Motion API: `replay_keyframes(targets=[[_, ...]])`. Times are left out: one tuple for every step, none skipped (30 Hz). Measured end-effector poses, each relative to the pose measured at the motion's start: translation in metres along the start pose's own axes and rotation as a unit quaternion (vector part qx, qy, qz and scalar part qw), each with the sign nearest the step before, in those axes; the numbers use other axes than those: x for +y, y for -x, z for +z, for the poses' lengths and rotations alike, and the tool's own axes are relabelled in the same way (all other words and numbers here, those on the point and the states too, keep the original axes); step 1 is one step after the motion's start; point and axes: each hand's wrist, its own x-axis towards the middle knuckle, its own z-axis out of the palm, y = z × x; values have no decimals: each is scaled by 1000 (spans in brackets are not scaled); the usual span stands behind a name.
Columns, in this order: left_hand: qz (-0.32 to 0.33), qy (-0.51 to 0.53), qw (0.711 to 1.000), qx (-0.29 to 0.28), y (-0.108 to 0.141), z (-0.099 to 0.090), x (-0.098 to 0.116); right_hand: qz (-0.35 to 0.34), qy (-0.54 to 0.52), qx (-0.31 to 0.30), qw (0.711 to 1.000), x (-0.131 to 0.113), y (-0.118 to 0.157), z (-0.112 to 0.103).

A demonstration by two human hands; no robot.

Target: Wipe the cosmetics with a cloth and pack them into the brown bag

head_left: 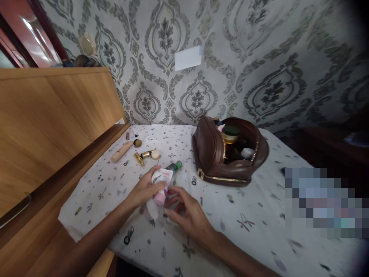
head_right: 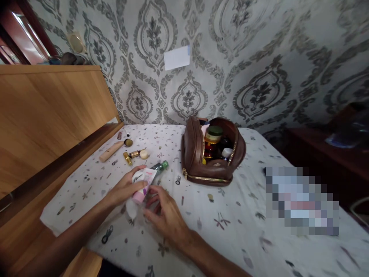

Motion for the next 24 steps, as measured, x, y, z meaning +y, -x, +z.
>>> replay_keyframes(targets=[[8, 1, 1000, -4, -1, 4, -1, 19, -12, 26, 999, 2, -1, 1], [18, -1, 1000, -10, -2, 8, -2, 34, -17, 48, 998, 4, -2, 2], [28, -8, 999, -13, -3, 10, -2, 45, -21, 64, 997, 5, -3, 3], [36, -19, 999, -12, -3, 13, -3, 52, -24, 75, 996, 6, -4, 4], [43, -32, 999, -7, -4, 15, -2, 57, -28, 84, 994, 7, -4, 4], [46, -44, 998, -2, -4, 17, -2, 59, -33, 93, 993, 7, -4, 4], [50, -53, 997, 0, -3, 19, -1, 60, -39, 100, 992, 7, -5, 4], [53, -61, 997, 0, -3, 21, -1, 59, -45, 107, 991, 7, -5, 3], [56, -69, 996, 0, -2, 22, 0, 56, -52, 113, 991, 7, -5, 3], [63, -81, 995, 0, -1, 24, 1, 51, -57, 117, 990, 7, -6, 3], [75, -99, 992, 2, 0, 24, 1, 45, -61, 120, 990, 7, -7, 3], [90, -122, 988, 7, 1, 25, 1, 37, -63, 122, 990, 7, -8, 3], [107, -148, 983, 14, 2, 24, 1, 29, -61, 125, 990, 7, -9, 3], [123, -176, 977, 21, 3, 24, 0, 22, -57, 128, 990, 7, -10, 3], [138, -204, 969, 27, 4, 23, 0, 18, -51, 131, 990, 6, -11, 3], [150, -231, 961, 31, 5, 22, 0, 17, -46, 135, 990, 6, -11, 3], [160, -257, 952, 37, 5, 21, 0, 23, -46, 138, 989, 5, -12, 3], [168, -282, 943, 45, 6, 21, 0, 33, -50, 139, 988, 4, -12, 2], [177, -306, 934, 55, 6, 20, 0, 46, -59, 138, 988, 3, -12, 1], [185, -326, 925, 67, 5, 20, 0, 59, -71, 136, 986, 1, -11, 0], [193, -341, 917, 80, 4, 19, 0, 68, -84, 133, 985, 0, -11, -1], [199, -352, 910, 91, 3, 18, 0, 72, -100, 129, 984, -2, -11, -3], [205, -360, 905, 101, 1, 17, 0, 73, -118, 125, 982, -3, -11, -4], [210, -365, 901, 109, -2, 15, 0, 73, -139, 120, 980, -4, -11, -6]])
